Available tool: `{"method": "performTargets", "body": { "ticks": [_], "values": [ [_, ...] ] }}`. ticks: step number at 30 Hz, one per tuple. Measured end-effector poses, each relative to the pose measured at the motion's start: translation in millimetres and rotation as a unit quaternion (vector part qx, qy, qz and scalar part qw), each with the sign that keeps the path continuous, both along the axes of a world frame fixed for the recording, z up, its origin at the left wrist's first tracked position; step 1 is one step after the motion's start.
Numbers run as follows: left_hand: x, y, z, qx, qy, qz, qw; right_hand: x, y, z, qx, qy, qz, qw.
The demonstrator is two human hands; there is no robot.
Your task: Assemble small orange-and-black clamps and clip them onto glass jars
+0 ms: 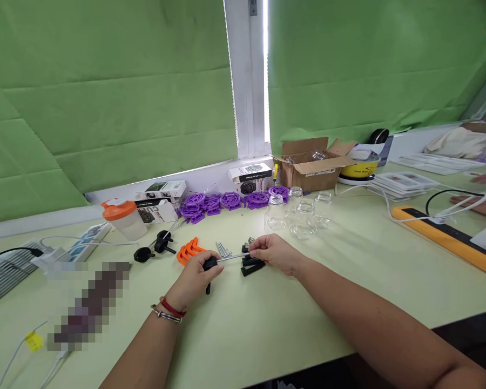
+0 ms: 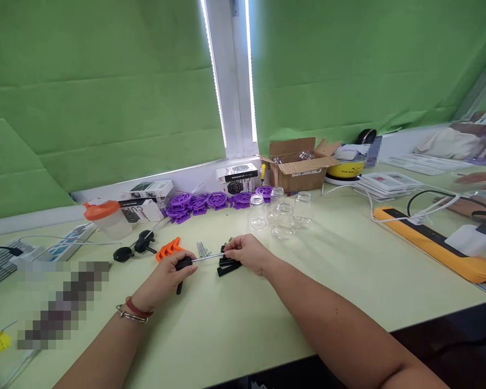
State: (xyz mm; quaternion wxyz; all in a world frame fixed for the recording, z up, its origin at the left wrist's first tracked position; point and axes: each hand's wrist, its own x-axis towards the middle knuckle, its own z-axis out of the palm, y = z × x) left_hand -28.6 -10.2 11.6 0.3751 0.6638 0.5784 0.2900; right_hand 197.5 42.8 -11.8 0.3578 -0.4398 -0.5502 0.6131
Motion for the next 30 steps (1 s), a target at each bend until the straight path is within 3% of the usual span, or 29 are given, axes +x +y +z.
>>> {"method": "performTargets", "body": {
  "ticks": [13,22,30],
  "values": [
    [4.2,-2.8,4.5,0.011,-0.011,0.008,1.0,-0.4,-1.9,3.2,0.033,-0.001,-0.015,0.999],
    [3.8,-2.5,2.7,0.02,-0.006,0.009,1.0,0.2,-2.8,-0.3,0.094,-0.067,0.008,0.993],
    [3.5,-1.8,1.5,0.024,-0.003,-0.003,1.0,-5.6,-3.4,-0.7,0.105,-0.11,0.017,0.988]
  ]
}}
